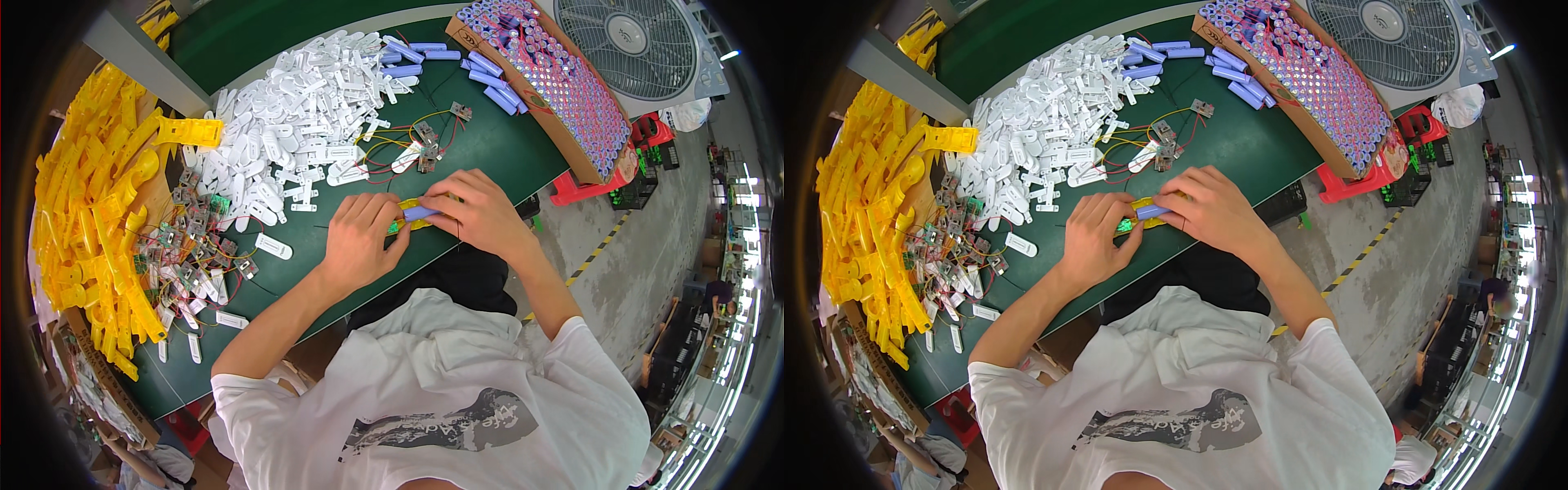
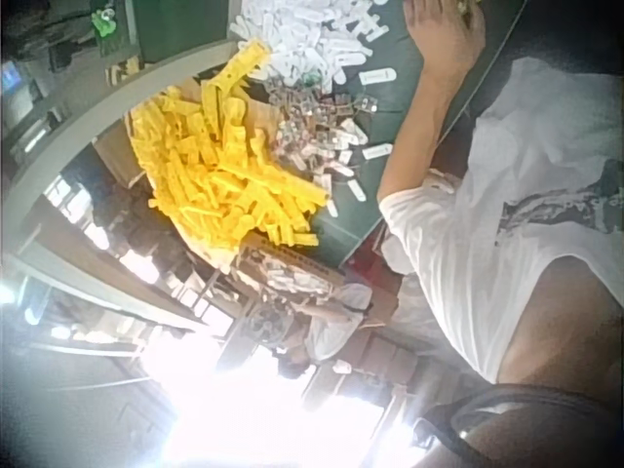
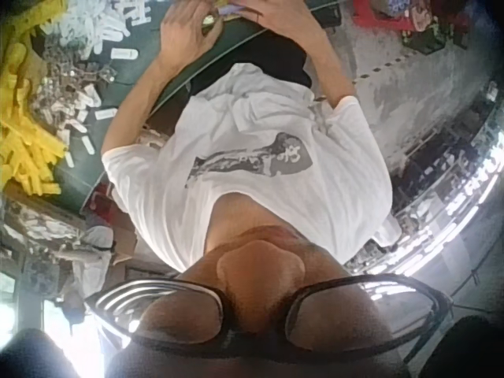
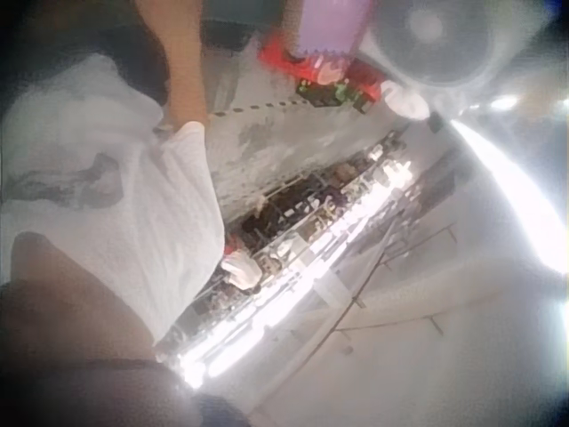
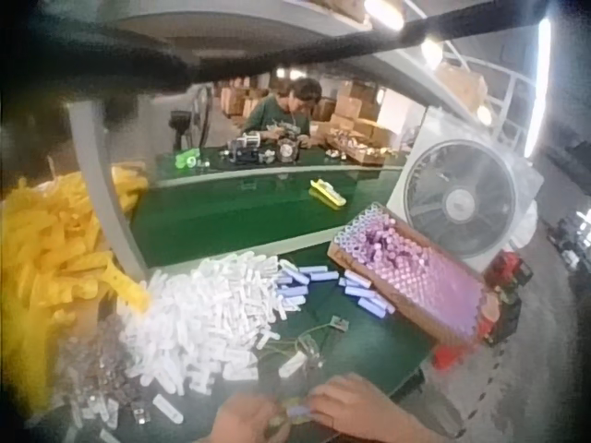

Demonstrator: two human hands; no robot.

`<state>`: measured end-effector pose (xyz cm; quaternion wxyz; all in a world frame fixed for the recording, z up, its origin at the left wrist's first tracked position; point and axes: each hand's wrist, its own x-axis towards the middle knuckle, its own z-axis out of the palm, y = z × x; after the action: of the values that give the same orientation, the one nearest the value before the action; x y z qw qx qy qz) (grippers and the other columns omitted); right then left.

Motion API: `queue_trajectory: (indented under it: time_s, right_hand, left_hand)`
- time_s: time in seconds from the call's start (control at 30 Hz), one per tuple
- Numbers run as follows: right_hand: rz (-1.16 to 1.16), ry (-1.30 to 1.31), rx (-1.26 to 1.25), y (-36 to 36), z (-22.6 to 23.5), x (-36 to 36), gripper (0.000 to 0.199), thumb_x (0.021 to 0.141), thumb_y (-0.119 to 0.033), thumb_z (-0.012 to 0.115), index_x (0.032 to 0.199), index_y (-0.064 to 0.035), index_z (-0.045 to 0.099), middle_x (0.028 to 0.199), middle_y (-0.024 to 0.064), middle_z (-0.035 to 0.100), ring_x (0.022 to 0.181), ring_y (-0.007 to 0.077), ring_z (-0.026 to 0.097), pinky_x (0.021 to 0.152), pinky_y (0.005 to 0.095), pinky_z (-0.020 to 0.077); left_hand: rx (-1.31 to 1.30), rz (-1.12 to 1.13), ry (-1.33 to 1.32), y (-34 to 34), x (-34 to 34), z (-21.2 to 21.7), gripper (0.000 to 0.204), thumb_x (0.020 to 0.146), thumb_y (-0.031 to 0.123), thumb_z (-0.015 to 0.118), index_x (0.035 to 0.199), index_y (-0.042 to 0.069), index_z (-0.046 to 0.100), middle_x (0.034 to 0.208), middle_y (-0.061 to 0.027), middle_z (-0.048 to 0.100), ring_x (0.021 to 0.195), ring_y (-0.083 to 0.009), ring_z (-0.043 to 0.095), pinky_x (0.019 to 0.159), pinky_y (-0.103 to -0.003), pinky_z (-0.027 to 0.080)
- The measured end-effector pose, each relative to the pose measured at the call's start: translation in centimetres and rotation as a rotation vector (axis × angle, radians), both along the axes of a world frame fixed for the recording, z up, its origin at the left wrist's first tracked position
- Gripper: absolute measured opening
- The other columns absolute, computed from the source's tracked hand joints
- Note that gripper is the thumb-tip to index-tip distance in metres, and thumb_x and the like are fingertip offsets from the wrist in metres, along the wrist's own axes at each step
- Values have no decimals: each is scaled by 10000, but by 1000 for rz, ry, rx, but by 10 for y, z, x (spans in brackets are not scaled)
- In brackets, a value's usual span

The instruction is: Assembling internal components including PCB, battery, and wires into a yellow flashlight casing.

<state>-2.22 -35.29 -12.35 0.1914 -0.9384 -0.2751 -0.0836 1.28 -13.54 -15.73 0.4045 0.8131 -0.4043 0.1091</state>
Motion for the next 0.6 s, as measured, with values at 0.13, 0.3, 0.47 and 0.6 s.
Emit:
queue_trajectory:
  time_s: [0.13, 0.3, 0.47, 0.6]
  right_hand:
    - [-24, -104, -39, 4, -7, -6, 243, 742, -200, 753, 944, -104, 657, 961, 8, 613, 887, 205, 591, 803, 351, 465]
    - [-56, -11, 296, -7, -12, -1, 182, 798, -94, 718, 953, -45, 635, 981, 39, 645, 860, 199, 616, 784, 329, 481]
    - [-287, 237, 911, -6, -32, -9, 184, 932, -123, 583, 1043, 20, 546, 987, 125, 681, 925, 190, 657, 830, 314, 493]
    - [-368, 216, 1103, -3, -40, -18, 226, 980, -136, 506, 1117, 42, 486, 964, 172, 687, 942, 207, 670, 839, 307, 502]
  left_hand:
    - [1, -2, 3, 1, 0, 1, 205, 710, 63, 724, 823, 52, 553, 949, -78, 643, 787, -258, 595, 695, -365, 450]
    - [28, -6, 5, 2, 0, 1, 193, 716, 71, 725, 818, 54, 562, 961, -74, 645, 781, -252, 594, 683, -361, 446]
    - [39, 3, -55, -1, -3, 3, 142, 732, 54, 705, 807, 51, 585, 977, -87, 643, 803, -272, 592, 701, -369, 450]
    - [70, 0, -58, -3, -6, 5, 121, 747, 36, 688, 819, 44, 591, 989, -93, 644, 820, -282, 592, 731, -370, 448]
